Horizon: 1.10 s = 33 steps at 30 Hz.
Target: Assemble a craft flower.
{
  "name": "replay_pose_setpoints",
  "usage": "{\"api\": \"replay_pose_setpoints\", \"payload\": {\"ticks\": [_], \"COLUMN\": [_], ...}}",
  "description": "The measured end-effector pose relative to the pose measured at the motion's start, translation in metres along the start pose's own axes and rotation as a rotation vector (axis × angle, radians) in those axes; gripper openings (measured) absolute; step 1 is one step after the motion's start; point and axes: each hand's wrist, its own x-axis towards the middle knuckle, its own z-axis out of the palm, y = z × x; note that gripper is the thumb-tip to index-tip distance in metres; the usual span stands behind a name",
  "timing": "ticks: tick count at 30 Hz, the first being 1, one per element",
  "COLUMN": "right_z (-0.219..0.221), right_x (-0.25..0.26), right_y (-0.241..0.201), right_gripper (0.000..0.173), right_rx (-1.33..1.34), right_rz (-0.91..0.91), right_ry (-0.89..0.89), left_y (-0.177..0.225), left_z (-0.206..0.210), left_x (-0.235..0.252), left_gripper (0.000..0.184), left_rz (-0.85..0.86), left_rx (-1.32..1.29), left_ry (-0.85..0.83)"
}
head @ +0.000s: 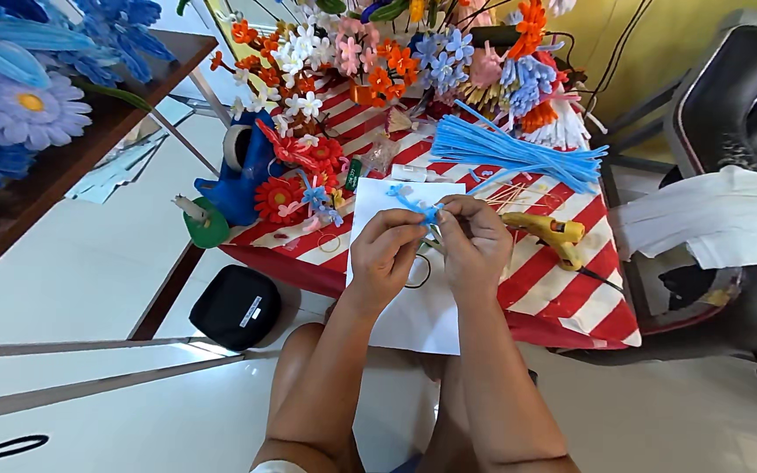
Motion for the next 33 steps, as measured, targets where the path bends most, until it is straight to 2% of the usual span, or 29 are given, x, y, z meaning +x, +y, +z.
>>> {"api": "replay_pose_setpoints", "payload": {"ticks": [4, 8, 12, 15, 20, 24, 28, 33], "right_z": [0.001, 0.002, 0.004, 0.004, 0.001, 0.000, -0.004, -0.009], "right_x": [0.000, -0.001, -0.003, -0.003, -0.002, -0.001, 0.001, 0.005], "right_y": [-0.002, -0.001, 0.001, 0.004, 0.005, 0.007, 0.010, 0.009], "right_gripper": [0.015, 0.015, 0.016, 0.016, 0.013, 0.011, 0.006, 0.001], "right_rx": [0.025, 0.023, 0.036, 0.025, -0.030, -0.066, -0.149, -0.307], "right_rz": [0.006, -0.009, -0.011, -0.023, -0.040, -0.057, -0.157, -0.241], "right_ry": [0.010, 0.026, 0.034, 0.021, 0.010, -0.013, -0.103, -0.178], "left_y": [0.012, 0.004, 0.008, -0.007, -0.009, -0.009, -0.012, -0.013], "left_z": [0.004, 0.005, 0.011, 0.011, 0.009, 0.007, 0.005, 0.003], "left_x": [0.004, 0.002, 0.001, -0.004, -0.006, -0.006, -0.005, -0.006], "left_gripper": [0.003, 0.003, 0.002, 0.004, 0.004, 0.008, 0.009, 0.007], "left_rz": [-0.030, -0.028, -0.098, -0.059, -0.046, 0.060, 0.133, 0.137], "left_rx": [0.030, -0.025, -0.038, -0.037, -0.033, 0.020, 0.117, 0.173], "left_ry": [0.064, 0.050, 0.086, 0.034, 0.008, 0.018, 0.038, 0.055]}}
